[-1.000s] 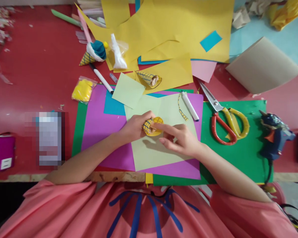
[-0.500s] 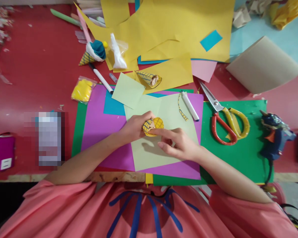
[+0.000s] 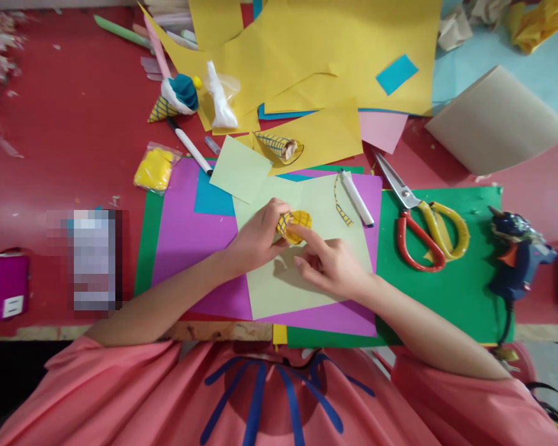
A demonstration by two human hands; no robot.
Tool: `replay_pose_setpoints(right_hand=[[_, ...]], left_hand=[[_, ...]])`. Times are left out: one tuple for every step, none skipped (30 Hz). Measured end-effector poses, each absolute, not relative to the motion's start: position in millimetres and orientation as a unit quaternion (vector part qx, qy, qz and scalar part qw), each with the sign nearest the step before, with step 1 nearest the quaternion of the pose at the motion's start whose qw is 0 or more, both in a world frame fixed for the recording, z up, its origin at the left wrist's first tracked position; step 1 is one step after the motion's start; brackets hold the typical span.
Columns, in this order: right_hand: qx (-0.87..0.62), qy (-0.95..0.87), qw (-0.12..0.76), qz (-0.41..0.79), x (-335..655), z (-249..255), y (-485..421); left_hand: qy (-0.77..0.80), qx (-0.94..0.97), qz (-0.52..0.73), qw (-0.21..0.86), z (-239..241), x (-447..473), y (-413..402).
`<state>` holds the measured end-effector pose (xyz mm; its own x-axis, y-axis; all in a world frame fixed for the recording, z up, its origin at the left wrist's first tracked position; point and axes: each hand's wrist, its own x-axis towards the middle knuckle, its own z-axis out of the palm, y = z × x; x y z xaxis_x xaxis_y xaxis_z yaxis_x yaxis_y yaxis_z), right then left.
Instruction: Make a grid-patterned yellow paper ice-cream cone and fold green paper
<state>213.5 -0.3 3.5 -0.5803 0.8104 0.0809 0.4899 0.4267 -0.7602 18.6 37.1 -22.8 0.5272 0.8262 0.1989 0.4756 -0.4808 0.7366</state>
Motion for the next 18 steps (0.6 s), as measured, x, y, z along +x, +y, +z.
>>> replay_pose_setpoints(right_hand=[[-0.397, -0.824, 0.219, 0.339, 213.4, 2.0, -1.1], [-0.395, -0.834, 0.216, 0.32, 213.2, 0.6, -2.0], [-0.394, -0.841, 0.214, 0.301, 212.8, -0.5, -3.0], [-0.394, -0.847, 0.215, 0.284, 212.1, -1.2, -4.0], [-0.395, -0.852, 0.214, 0.267, 211.3, -1.6, -4.9], [-0.397, -0.856, 0.213, 0.253, 210.3, -1.5, -5.6], [-0.4, -0.859, 0.21, 0.239, 209.3, -1.1, -6.2], [-0.403, -0.862, 0.205, 0.227, 208.4, -0.4, -6.5], [-0.406, -0.865, 0.198, 0.216, 207.7, 0.5, -6.6], [-0.408, -0.868, 0.191, 0.208, 207.3, 1.5, -6.5], [-0.409, -0.87, 0.186, 0.203, 207.3, 2.5, -6.2], [-0.408, -0.871, 0.186, 0.2, 207.5, 3.4, -5.8], [-0.406, -0.871, 0.191, 0.2, 208.1, 4.1, -5.4], [-0.404, -0.87, 0.204, 0.198, 208.9, 4.7, -4.9], [-0.401, -0.868, 0.221, 0.194, 209.8, 5.1, -4.6], [-0.398, -0.866, 0.24, 0.188, 210.6, 5.2, -4.3], [-0.395, -0.865, 0.255, 0.178, 211.4, 5.3, -4.2], [-0.392, -0.865, 0.265, 0.168, 211.9, 5.1, -4.1]], left_hand=[[0.405, 0.802, 0.268, 0.348, -22.1, 18.2, 36.6], [0.414, 0.79, 0.256, 0.372, -20.7, 17.9, 36.0], [0.424, 0.782, 0.245, 0.385, -18.8, 18.0, 35.5], [0.43, 0.778, 0.24, 0.389, -16.6, 18.3, 35.1], [0.431, 0.78, 0.241, 0.385, -14.6, 18.9, 34.9], [0.426, 0.785, 0.243, 0.379, -12.9, 19.6, 35.0], [0.419, 0.791, 0.244, 0.372, -11.8, 20.5, 35.3], [0.412, 0.799, 0.243, 0.365, -11.1, 21.3, 35.8], [0.405, 0.805, 0.24, 0.36, -10.8, 21.9, 36.4], [0.402, 0.81, 0.237, 0.356, -10.8, 22.4, 37.0], [0.403, 0.811, 0.233, 0.355, -10.9, 22.7, 37.6], [0.409, 0.808, 0.23, 0.356, -11.0, 22.7, 37.9], [0.418, 0.802, 0.228, 0.36, -11.0, 22.5, 38.2], [0.429, 0.795, 0.226, 0.365, -10.9, 22.2, 38.3], [0.437, 0.789, 0.226, 0.369, -10.9, 21.7, 38.4], [0.442, 0.784, 0.227, 0.372, -10.9, 21.2, 38.4], [0.442, 0.783, 0.23, 0.372, -11.0, 20.7, 38.4], [0.44, 0.783, 0.234, 0.371, -11.3, 20.3, 38.4]])
